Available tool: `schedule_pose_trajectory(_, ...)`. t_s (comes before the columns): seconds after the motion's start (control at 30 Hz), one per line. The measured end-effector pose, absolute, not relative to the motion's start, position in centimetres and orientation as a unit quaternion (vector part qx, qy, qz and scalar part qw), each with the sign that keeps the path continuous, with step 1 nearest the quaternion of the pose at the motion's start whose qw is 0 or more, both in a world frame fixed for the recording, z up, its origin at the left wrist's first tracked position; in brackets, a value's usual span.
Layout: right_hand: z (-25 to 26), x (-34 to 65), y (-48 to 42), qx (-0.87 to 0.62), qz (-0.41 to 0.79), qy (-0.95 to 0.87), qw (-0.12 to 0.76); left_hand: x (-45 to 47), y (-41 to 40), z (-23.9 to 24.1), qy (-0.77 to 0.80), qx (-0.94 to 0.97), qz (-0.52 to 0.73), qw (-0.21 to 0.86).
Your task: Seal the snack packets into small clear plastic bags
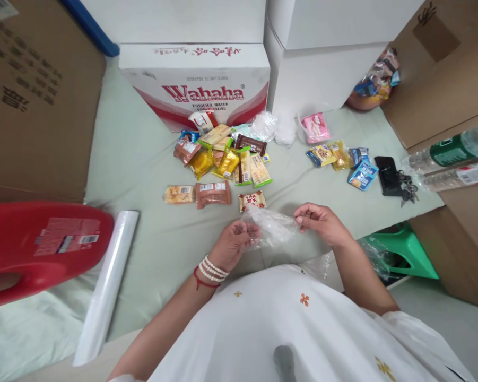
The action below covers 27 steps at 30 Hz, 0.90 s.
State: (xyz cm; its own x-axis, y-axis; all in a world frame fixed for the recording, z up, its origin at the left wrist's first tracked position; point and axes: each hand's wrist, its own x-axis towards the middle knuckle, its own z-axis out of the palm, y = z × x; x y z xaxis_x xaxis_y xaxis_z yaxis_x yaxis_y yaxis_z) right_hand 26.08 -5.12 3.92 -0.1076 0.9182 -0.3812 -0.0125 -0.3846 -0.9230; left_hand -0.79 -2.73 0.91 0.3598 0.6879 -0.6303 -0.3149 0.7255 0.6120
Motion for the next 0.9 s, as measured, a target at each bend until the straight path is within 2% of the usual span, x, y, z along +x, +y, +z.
schedule_pose_trajectory(0.17,5.0,27.3,-5.1,-0.574,0.624,-0.361,0.389,-1.5,-2.6,1.0,0.548,0.210,0.326,0.741)
schedule_pose_trajectory(0.33,5.2,27.4,-3.3,-0.587,0.580,-0.392,0.407,-1.4,-3.0,2.0,0.547,0.272,0.277,0.742)
schedule_pose_trajectory(0.4,5.4,27.3,-2.0,-0.601,0.490,-0.454,0.439,-1.2,-3.3,2.3,0.535,0.318,0.242,0.745)
schedule_pose_trajectory(0.47,6.0,26.9,-1.1,-0.618,0.341,-0.524,0.476,-0.9,-3.5,2.3,0.534,0.352,0.231,0.733)
schedule_pose_trajectory(0.53,6.8,25.8,-1.1,-0.628,0.219,-0.572,0.480,-0.8,-3.6,2.0,0.553,0.374,0.253,0.700)
schedule_pose_trajectory(0.57,7.2,25.0,-1.3,-0.631,0.203,-0.588,0.464,-0.7,-3.7,1.9,0.567,0.384,0.269,0.678)
schedule_pose_trajectory(0.67,6.7,21.8,-2.9,-0.633,0.321,-0.611,0.352,-0.5,-3.9,1.5,0.586,0.417,0.306,0.623)
schedule_pose_trajectory(0.77,4.0,18.7,-3.8,-0.614,0.443,-0.601,0.256,-0.3,-4.2,1.6,0.571,0.474,0.297,0.600)
schedule_pose_trajectory(0.8,3.0,18.1,-3.9,-0.605,0.461,-0.594,0.263,-0.2,-4.2,1.7,0.568,0.483,0.294,0.598)
schedule_pose_trajectory(0.9,0.7,18.0,-3.8,-0.583,0.491,-0.542,0.354,-0.5,-4.1,1.8,0.577,0.444,0.291,0.620)
